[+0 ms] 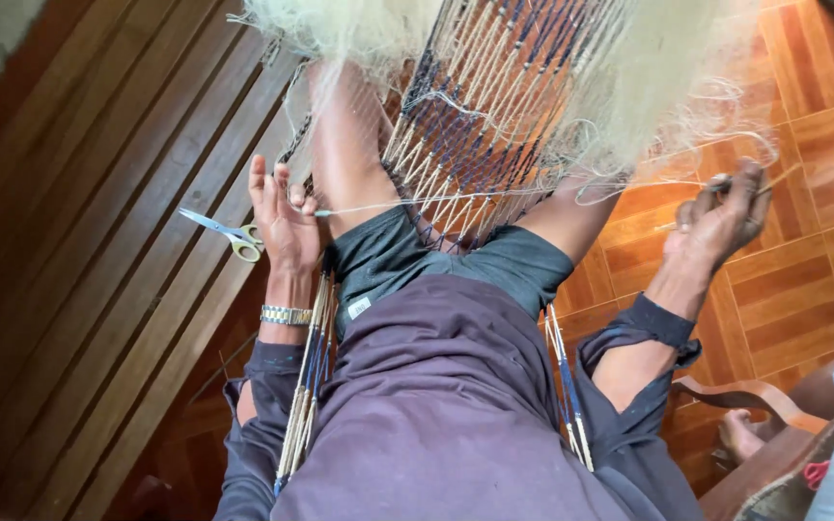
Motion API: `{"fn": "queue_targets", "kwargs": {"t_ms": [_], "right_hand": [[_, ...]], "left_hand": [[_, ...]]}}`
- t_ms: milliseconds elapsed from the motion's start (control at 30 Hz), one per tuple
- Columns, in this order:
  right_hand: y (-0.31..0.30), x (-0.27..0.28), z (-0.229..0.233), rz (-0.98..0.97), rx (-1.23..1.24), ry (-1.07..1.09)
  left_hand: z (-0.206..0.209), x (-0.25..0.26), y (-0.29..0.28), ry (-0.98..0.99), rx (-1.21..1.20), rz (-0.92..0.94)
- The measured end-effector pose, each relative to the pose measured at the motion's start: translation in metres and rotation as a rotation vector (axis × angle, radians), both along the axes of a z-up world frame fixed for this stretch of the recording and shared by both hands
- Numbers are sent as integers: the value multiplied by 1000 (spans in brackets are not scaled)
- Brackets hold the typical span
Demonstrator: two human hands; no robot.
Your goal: A person is sitting and manually weaving or repairing a large fishing net using a small wooden shuttle.
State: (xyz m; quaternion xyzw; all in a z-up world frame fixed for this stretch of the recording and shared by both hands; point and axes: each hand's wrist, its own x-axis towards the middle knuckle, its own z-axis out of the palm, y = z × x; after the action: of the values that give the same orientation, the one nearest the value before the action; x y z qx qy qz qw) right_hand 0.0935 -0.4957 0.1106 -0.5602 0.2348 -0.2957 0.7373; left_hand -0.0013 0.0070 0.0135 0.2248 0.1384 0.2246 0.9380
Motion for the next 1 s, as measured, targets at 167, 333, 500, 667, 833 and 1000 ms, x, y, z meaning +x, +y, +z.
{"fn": "queue_targets", "kwargs": {"t_ms": [167,333,500,667,833,1000], "right_hand": [[12,9,52,36,-175,-33],[16,-19,84,258,-1253,-170],[91,-107,121,-4,-1306,-207],[148,-152,91,262,-950,-379],[203,-168,89,704,-787,-524],[236,-176,68,1212,-767,-652]], "left_hand": [[20,24,16,-1,53,-10],[33,36,39,91,379,-222],[38,-4,32,556,772,-164],[63,-38,-8,330,762,-433],[113,-49,-52,171,801,-1012],[111,-55,-68,-12,327,-1079]]}}
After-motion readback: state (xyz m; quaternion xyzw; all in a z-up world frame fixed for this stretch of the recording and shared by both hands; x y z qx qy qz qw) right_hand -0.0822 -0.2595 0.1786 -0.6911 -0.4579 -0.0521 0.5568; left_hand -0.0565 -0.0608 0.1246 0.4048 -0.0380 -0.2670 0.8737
